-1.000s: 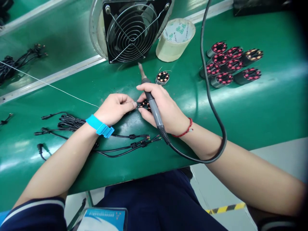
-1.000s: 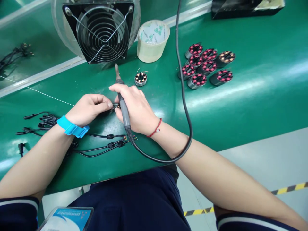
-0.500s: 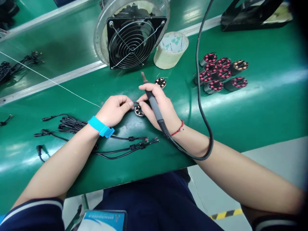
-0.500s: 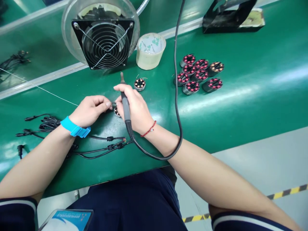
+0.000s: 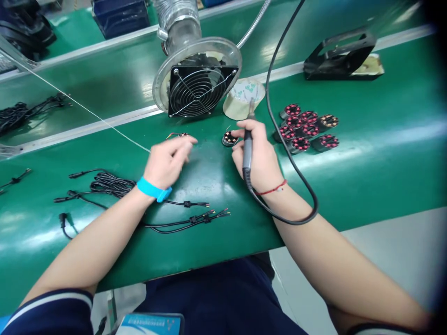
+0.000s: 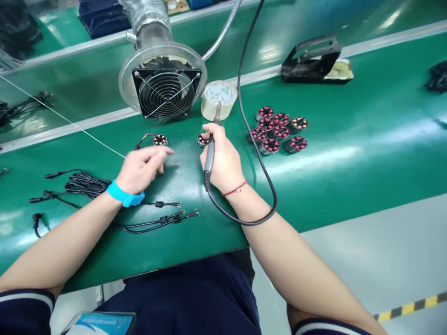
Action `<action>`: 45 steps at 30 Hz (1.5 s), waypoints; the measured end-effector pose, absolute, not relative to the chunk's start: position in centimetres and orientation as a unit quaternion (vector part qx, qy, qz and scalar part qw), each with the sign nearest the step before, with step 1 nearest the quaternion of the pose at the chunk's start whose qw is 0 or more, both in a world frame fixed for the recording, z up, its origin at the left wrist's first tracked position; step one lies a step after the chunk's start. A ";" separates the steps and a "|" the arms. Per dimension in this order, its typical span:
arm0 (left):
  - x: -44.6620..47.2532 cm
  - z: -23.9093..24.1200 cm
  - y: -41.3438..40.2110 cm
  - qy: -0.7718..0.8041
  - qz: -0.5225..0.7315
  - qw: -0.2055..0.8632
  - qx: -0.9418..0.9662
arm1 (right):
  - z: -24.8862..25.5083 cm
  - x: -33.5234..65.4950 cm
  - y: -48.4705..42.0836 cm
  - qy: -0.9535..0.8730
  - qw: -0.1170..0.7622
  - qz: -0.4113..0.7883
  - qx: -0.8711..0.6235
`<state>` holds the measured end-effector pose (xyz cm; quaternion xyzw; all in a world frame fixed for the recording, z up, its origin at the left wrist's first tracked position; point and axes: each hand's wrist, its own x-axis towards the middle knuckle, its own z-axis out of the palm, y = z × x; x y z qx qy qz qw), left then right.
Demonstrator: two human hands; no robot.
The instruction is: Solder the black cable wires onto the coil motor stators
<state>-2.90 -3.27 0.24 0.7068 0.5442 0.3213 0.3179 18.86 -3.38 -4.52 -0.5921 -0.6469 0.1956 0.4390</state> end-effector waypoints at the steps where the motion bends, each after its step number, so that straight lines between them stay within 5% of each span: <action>1: -2.3 0.1 -3.8 0.526 0.276 0.363 0.718 | -4.6 18.7 -3.4 -0.659 0.426 0.192 -0.589; 5: -1.2 -0.1 -4.8 0.469 0.166 0.422 0.758 | -4.9 18.1 -3.6 -0.682 0.418 0.153 -0.580; 14: -1.7 -0.6 -3.4 0.551 0.242 0.516 0.609 | -3.7 17.7 -4.6 -0.726 0.379 0.169 -0.549; 31: -2.0 -1.4 -3.4 0.576 0.120 0.235 0.774 | -4.9 16.3 -5.1 -0.710 0.410 0.344 -0.457; 36: -1.9 -1.5 -3.4 0.475 0.101 0.271 0.831 | -5.1 17.2 -4.8 -0.689 0.439 0.322 -0.479; 45: -2.1 -1.2 -3.3 0.459 0.220 0.346 0.788 | -4.6 17.5 -4.9 -0.821 0.317 0.281 -0.383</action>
